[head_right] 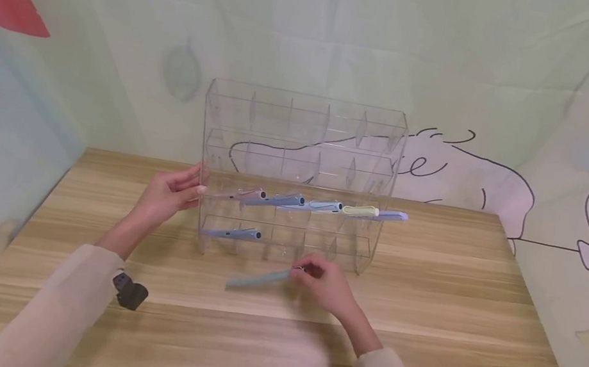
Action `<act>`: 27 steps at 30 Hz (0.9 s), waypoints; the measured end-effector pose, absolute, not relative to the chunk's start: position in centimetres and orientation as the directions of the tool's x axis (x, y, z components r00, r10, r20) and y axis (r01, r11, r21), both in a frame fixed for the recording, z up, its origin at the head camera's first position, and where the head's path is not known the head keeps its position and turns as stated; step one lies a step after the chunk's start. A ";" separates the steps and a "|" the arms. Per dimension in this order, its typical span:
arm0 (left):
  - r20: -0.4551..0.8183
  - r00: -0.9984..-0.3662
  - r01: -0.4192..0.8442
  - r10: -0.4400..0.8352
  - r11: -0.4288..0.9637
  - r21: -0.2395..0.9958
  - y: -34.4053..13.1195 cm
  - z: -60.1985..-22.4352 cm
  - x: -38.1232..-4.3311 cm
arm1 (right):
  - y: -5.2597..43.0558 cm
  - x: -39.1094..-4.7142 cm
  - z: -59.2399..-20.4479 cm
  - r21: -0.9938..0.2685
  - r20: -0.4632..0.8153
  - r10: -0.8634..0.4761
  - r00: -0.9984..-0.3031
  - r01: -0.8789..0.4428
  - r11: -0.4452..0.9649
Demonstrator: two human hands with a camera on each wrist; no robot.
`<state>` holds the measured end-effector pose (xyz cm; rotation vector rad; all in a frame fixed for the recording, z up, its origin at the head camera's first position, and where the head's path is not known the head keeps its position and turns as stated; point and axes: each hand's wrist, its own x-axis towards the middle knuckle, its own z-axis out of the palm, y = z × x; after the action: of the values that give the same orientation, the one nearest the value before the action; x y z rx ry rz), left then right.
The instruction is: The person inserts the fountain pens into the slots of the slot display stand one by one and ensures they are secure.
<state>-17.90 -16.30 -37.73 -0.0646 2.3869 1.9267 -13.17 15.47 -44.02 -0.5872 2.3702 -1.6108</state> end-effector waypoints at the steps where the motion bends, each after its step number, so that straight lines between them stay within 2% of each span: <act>1: -0.082 -0.997 -0.078 0.012 0.212 0.974 -16.3 -37.7 -17.9 | 15.7 -13.2 -43.7 -0.930 0.053 -0.429 -0.902 -0.200 0.308; 12: -0.088 -0.996 -0.083 0.012 0.211 0.974 -16.3 -37.6 -17.9 | 18.0 -13.9 -40.8 -0.945 0.159 -0.243 -0.957 -0.219 0.244; 19: -0.101 -0.995 -0.097 0.007 0.212 0.972 -16.3 -37.6 -17.9 | 17.8 -14.2 -39.8 -0.929 0.127 -0.173 -0.977 -0.178 0.324; 27: -0.086 -0.996 -0.080 0.015 0.216 0.973 -16.3 -37.7 -17.9 | 16.6 -14.8 -39.5 -0.922 0.138 -0.137 -0.981 -0.178 0.344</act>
<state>-17.92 -16.31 -37.68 -0.0643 2.3886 1.9198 -14.75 16.62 -39.51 -0.3054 2.6047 -1.7937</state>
